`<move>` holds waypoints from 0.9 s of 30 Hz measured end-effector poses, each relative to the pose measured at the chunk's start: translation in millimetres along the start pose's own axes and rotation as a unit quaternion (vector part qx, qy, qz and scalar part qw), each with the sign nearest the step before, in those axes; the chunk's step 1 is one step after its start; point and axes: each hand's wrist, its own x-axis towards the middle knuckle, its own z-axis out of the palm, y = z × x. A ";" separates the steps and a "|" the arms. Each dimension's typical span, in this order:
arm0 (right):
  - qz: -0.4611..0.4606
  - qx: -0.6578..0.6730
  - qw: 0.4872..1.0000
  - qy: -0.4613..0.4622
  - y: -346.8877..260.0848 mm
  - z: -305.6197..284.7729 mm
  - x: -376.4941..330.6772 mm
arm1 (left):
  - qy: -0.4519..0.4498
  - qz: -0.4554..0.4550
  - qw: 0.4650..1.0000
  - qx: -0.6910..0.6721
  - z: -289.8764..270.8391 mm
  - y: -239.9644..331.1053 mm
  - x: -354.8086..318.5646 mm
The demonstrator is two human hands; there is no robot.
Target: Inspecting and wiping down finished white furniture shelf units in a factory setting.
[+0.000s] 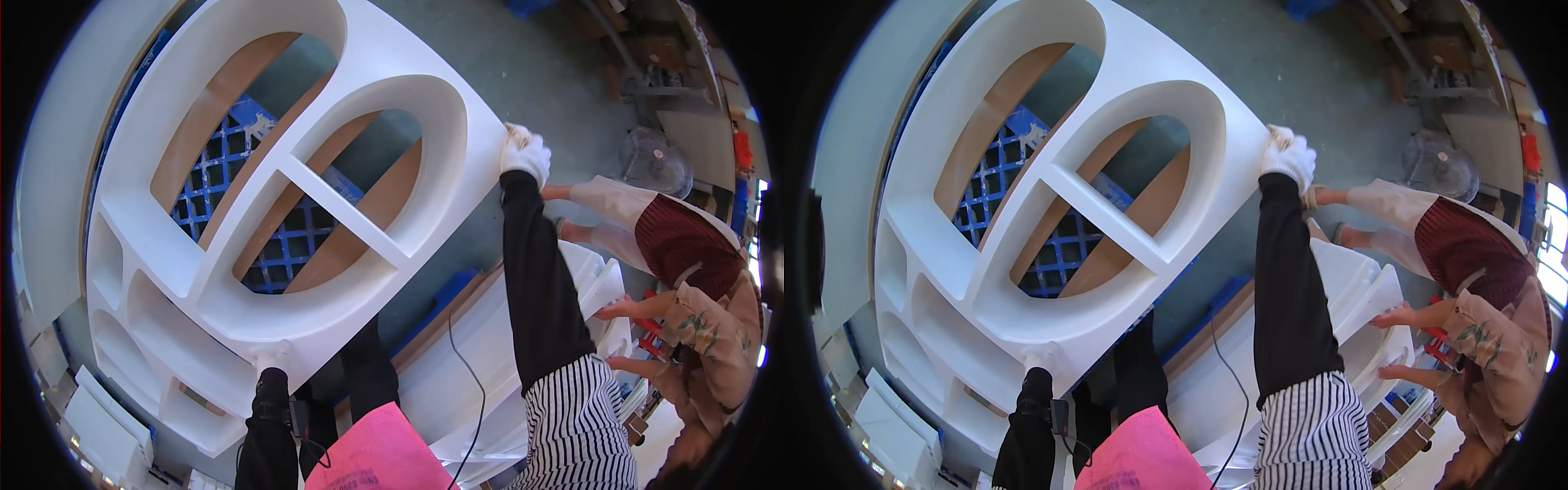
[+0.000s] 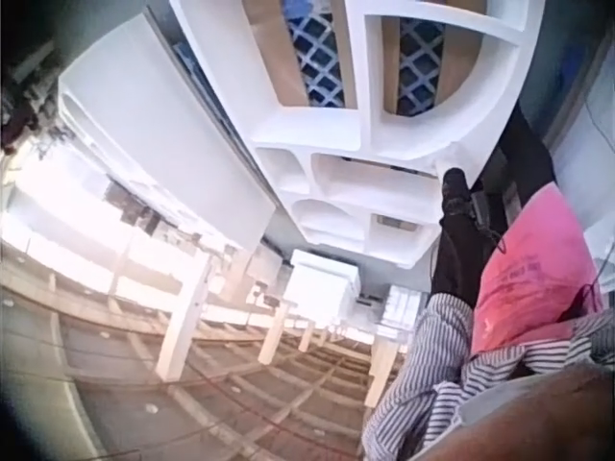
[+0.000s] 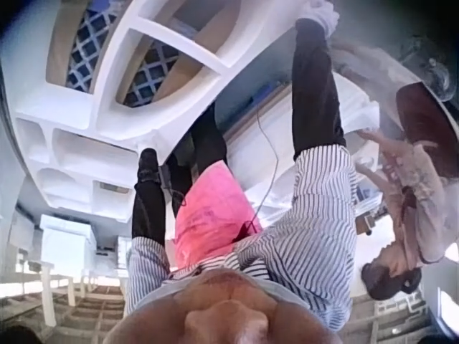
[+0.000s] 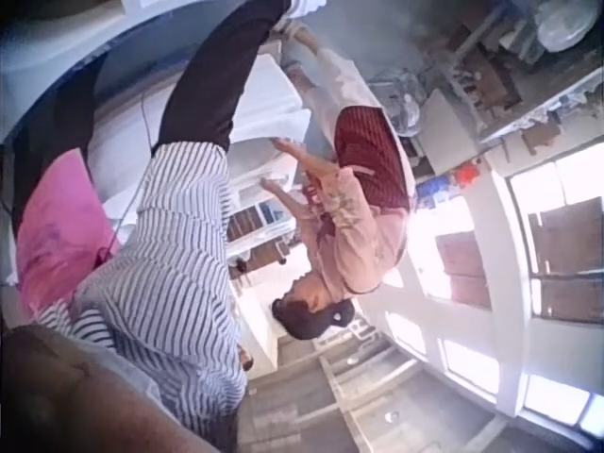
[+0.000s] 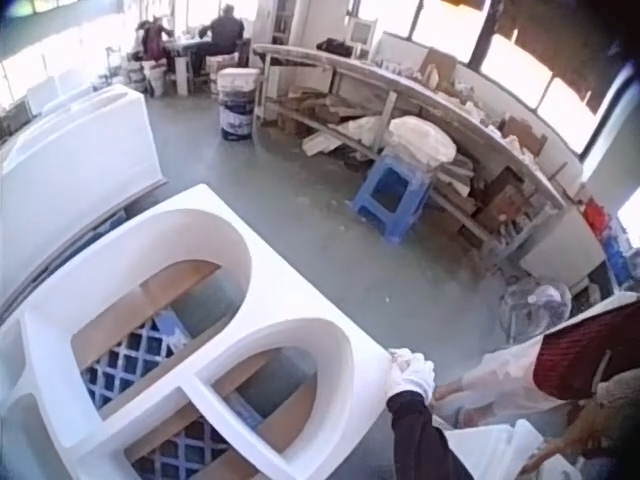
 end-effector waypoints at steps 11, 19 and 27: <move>-0.244 0.083 0.963 -0.082 -75.5 10.2 22.3 | -0.117 0.132 0.984 0.002 25.4 -99.2 90.5; -0.174 0.080 0.977 -0.093 -90.4 26.4 13.0 | 0.021 0.139 0.989 -0.047 -38.0 -61.6 14.5; -0.323 0.037 0.938 -0.122 -32.4 -24.1 -228.4 | -0.015 0.129 0.991 -0.009 -42.7 -65.5 20.1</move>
